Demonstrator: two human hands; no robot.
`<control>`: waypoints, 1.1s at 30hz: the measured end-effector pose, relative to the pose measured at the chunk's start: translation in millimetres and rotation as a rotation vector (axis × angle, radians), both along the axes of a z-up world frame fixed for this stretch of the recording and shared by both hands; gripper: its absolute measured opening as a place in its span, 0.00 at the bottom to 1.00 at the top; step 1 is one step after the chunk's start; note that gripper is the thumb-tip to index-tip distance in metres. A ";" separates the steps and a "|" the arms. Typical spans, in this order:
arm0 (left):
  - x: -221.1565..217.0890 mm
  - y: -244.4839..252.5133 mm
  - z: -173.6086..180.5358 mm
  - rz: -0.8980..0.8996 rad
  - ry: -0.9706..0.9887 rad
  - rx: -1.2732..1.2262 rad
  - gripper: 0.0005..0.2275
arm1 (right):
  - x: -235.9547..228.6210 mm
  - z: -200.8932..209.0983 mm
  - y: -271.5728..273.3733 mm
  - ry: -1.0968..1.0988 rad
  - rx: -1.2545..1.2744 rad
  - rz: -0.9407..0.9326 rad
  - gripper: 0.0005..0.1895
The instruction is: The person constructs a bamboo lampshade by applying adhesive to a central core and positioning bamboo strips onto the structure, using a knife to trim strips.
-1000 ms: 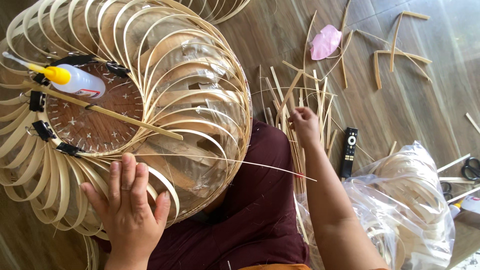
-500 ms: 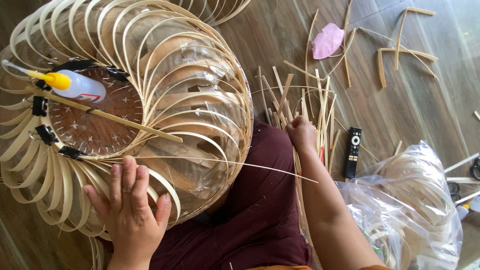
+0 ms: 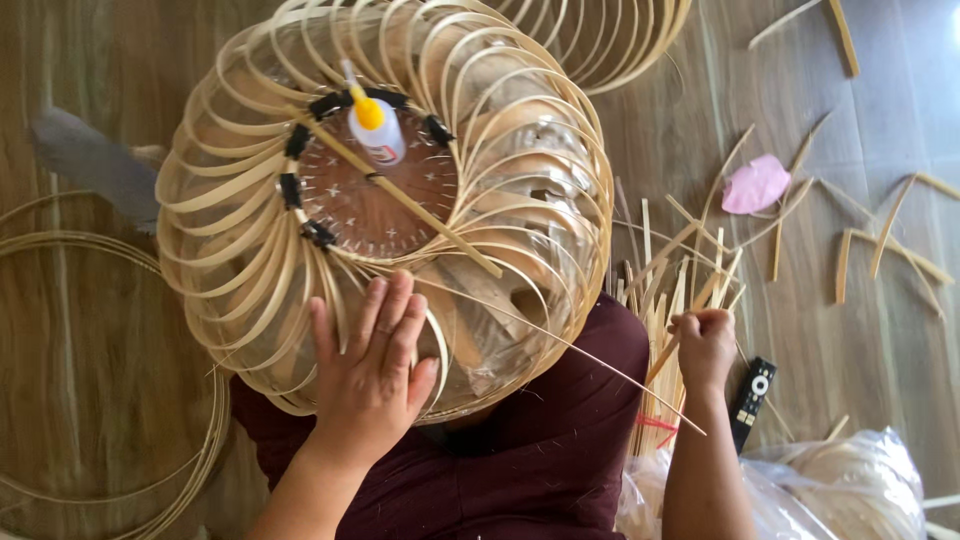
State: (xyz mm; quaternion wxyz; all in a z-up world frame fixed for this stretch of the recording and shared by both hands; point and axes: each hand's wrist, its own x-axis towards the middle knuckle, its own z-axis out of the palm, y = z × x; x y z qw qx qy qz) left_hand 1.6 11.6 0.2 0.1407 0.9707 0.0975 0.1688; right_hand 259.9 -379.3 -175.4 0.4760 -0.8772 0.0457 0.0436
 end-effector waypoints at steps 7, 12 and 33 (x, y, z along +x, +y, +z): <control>1.9 -0.1 3.7 -0.017 -0.013 0.005 0.33 | -25.2 32.0 15.7 -0.288 -0.253 0.008 0.12; 1.5 0.8 3.9 -0.028 -0.047 -0.003 0.34 | -5.1 65.9 9.8 -0.223 0.490 -0.026 0.16; 2.2 1.3 9.1 -0.021 0.053 0.045 0.30 | -91.8 254.6 256.5 -0.563 -0.156 0.973 0.14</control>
